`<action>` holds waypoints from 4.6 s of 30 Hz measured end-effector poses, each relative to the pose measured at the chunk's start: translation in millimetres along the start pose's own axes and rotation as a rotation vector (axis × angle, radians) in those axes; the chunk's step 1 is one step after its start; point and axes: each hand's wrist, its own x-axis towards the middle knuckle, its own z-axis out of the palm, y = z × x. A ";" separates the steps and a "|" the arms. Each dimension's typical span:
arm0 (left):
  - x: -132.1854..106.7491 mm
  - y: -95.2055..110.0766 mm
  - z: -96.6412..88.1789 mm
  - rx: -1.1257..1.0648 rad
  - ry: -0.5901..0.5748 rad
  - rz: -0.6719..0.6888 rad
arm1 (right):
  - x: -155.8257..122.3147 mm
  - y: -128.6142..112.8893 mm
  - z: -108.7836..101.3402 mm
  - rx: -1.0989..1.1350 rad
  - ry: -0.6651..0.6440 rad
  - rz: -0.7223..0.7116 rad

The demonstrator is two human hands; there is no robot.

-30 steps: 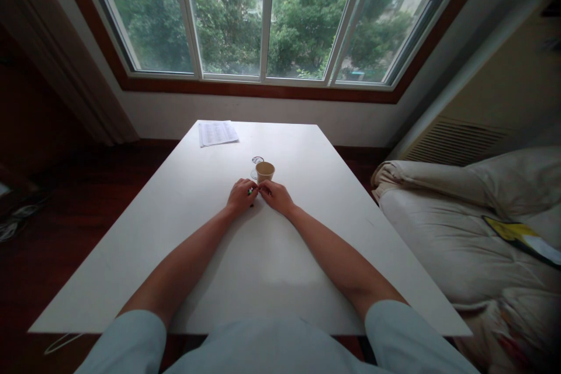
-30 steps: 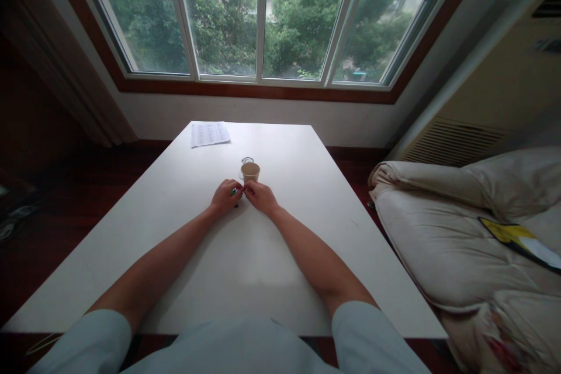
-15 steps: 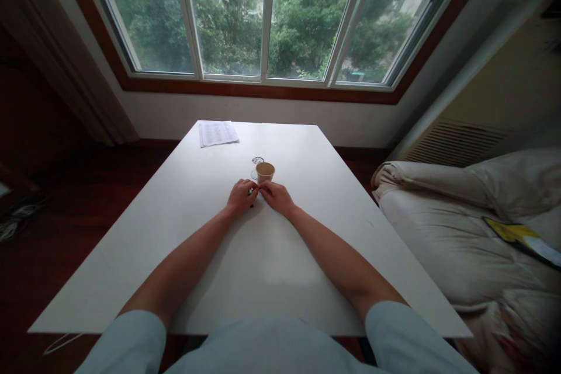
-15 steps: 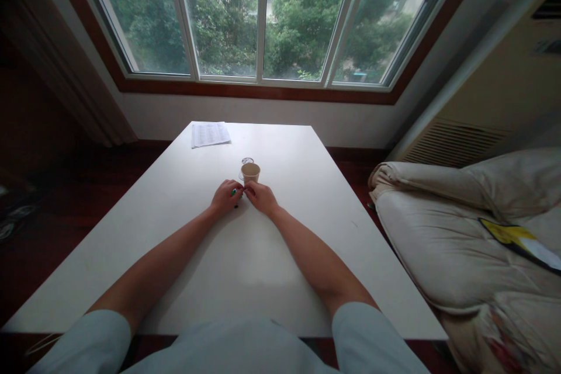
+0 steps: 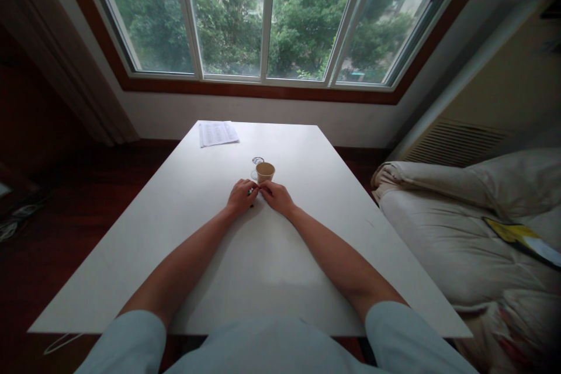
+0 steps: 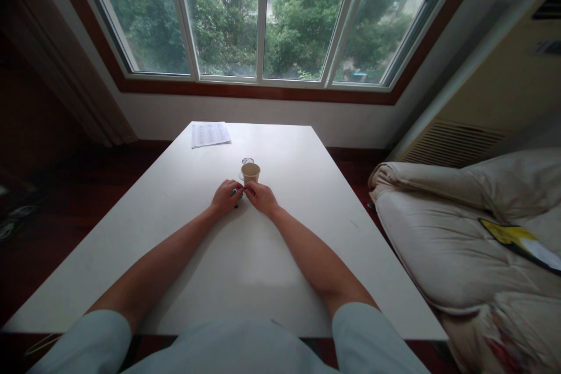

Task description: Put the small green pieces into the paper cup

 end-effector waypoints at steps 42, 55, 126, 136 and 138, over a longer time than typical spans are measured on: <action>0.5 -1.4 0.4 0.006 -0.012 0.000 | 0.6 -2.0 0.8 0.000 0.004 0.010; 0.1 -1.8 0.9 0.007 -0.012 -0.008 | 0.7 -1.2 1.5 -0.019 -0.008 0.023; -0.4 3.1 2.5 0.030 -0.065 0.017 | 10.8 -9.1 -13.3 0.014 0.357 0.177; -0.6 3.7 2.7 0.029 -0.075 0.005 | 11.1 -10.5 -13.5 0.027 0.377 0.165; -0.8 4.8 1.6 0.031 -0.080 -0.001 | 10.3 -12.2 -14.3 0.013 0.376 0.144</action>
